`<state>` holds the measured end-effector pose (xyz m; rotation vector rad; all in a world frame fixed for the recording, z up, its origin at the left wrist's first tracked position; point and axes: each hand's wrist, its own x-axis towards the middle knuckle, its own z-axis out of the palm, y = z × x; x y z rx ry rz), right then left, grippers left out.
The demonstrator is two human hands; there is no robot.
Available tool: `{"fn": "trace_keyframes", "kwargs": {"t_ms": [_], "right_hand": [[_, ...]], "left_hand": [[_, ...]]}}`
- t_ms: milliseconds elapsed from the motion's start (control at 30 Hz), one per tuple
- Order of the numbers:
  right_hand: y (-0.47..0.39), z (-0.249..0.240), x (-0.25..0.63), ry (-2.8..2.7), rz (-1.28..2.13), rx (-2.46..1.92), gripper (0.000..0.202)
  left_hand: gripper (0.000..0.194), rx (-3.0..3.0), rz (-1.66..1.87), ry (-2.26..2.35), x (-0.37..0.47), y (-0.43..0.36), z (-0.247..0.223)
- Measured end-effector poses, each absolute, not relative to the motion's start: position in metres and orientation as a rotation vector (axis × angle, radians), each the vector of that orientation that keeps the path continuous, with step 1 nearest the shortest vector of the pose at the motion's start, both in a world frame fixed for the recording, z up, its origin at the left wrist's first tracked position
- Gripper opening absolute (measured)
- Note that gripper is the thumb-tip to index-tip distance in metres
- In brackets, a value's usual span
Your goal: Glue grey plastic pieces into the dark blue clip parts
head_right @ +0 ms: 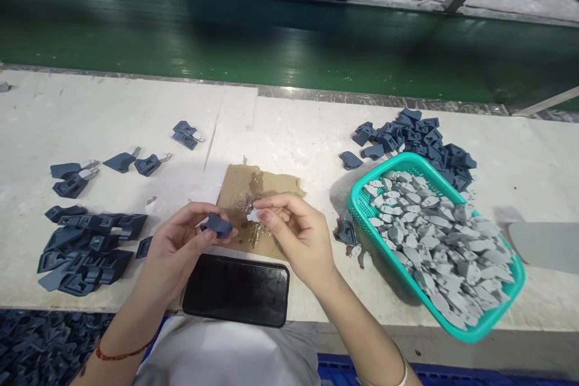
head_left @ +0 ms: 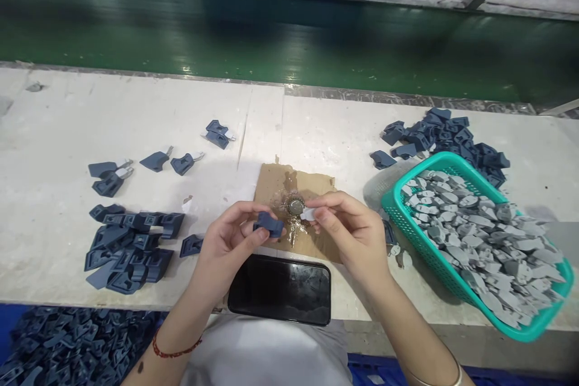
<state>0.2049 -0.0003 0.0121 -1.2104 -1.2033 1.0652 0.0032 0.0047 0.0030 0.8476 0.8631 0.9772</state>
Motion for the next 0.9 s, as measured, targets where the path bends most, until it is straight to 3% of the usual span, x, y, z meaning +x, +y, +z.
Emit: {"fn": "trace_keyframes", "kwargs": {"t_ms": [233,433,633,900], "right_hand": [[-0.0046,0.0123,0.2020,-1.243,1.098,-1.137,0.016],[-0.0076,0.0109,0.1989,-1.353,0.971,-1.139,0.013],[-0.0077,0.0132,0.1983,-1.443,0.877,-1.136,0.013],[-0.0049,0.0138,0.2016,-1.545,0.904,-1.045,0.021]], "left_hand": [[0.013,0.775,0.979,0.899,0.0044,0.0073,0.0044],[0.024,0.746,0.947,0.889,0.0045,0.0068,0.0088],[0.012,0.734,0.910,0.912,0.0061,0.0053,0.0099],[0.021,0.734,0.866,0.968,0.0049,0.0051,0.0116]]}}
